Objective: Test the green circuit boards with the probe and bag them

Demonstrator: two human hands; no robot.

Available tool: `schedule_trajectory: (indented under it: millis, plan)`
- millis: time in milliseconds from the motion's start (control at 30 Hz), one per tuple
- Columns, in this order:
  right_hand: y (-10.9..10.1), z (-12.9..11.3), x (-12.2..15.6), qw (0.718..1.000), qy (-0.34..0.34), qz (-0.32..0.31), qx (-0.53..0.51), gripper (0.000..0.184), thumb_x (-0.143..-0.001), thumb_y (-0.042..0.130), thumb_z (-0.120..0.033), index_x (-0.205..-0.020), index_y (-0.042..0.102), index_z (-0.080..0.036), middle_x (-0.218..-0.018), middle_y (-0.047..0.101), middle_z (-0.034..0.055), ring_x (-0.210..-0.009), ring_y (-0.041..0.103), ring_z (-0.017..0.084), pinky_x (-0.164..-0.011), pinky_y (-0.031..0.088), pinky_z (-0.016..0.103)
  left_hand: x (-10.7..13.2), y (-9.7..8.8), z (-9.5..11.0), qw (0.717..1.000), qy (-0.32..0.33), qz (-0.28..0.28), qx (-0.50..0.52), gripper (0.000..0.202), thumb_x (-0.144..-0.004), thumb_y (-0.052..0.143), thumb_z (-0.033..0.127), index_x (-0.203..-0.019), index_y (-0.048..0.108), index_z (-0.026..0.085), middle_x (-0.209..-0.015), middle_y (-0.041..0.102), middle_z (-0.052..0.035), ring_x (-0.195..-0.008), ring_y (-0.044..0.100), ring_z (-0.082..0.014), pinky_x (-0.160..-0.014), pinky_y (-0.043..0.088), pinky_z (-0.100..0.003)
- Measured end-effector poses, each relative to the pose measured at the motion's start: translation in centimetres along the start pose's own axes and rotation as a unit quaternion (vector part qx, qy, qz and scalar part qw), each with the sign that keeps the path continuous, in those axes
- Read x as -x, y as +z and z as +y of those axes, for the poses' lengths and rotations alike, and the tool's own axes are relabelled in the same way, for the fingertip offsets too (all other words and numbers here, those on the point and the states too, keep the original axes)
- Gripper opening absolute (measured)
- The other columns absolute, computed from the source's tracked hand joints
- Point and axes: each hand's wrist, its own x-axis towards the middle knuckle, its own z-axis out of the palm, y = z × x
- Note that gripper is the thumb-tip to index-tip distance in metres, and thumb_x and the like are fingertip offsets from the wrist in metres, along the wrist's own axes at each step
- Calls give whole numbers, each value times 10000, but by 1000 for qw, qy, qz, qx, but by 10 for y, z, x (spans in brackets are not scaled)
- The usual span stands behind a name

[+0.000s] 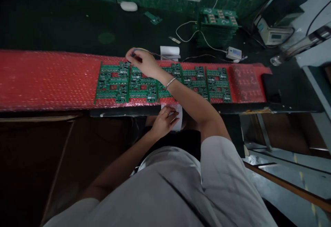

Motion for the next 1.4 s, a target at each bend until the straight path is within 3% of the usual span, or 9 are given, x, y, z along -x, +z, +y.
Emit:
schedule_trajectory:
  millis: [200, 367, 567, 933, 1033, 1167, 1400]
  plan:
    - [1, -7, 9, 1000, 3, -11, 15, 186, -1048, 523, -255, -877, 569, -201, -1093, 661, 28, -941, 623, 117, -863, 525, 268, -5, 8, -6, 999, -20, 33, 5, 186, -1016, 581, 278, -1070, 739, 196, -1029, 675, -103, -1002, 635, -245, -870, 586, -410]
    - [0, -11, 11, 999, 11, -31, 26, 39, -1016, 582, -213, -1001, 610, -191, -1046, 670, 25, -951, 624, 124, -830, 505, 264, -5, 8, -3, 996, -61, 39, 42, 164, -996, 607, 263, -1048, 758, 229, -1030, 689, -96, -1024, 648, -245, -889, 577, -438]
    - [-1, -13, 12, 996, 4, -51, 77, 98, -1018, 591, -275, -1053, 623, -189, -986, 650, 13, -904, 595, 129, -810, 492, 281, -7, 8, 0, 995, -74, 57, 30, 137, -983, 612, 251, -987, 748, 237, -1003, 693, -88, -1012, 652, -246, -874, 582, -436]
    - [4, -14, 18, 993, 8, -43, 107, 216, -1023, 594, -409, -915, 648, -230, -1021, 692, 43, -880, 610, 172, -803, 512, 318, -7, 6, 9, 996, -59, 54, 32, 140, -978, 603, 211, -912, 725, 226, -987, 708, -79, -998, 646, -240, -858, 572, -429]
    - [11, -17, 20, 989, -21, -60, 130, 163, -1021, 597, -346, -947, 669, -220, -1029, 708, 53, -959, 644, 206, -881, 519, 355, -2, -12, 18, 997, -52, 57, 32, 110, -967, 627, 196, -923, 722, 231, -1012, 711, -78, -1010, 640, -237, -867, 568, -414]
    - [28, -19, 23, 982, -54, -88, 158, 129, -1017, 598, -278, -955, 678, -198, -1065, 731, 70, -1027, 664, 230, -953, 501, 379, 7, -55, 19, 991, -81, 96, 40, 93, -970, 628, 185, -948, 709, 225, -1040, 708, -79, -1030, 627, -216, -888, 558, -380]
    - [56, -24, 28, 961, -82, -138, 224, 195, -1055, 537, -293, -1030, 688, -171, -1150, 738, 108, -1127, 669, 250, -1025, 484, 378, 26, -136, -23, 956, -192, 216, -58, 84, -955, 634, 193, -937, 714, 213, -1016, 711, -54, -990, 655, -206, -919, 532, -379]
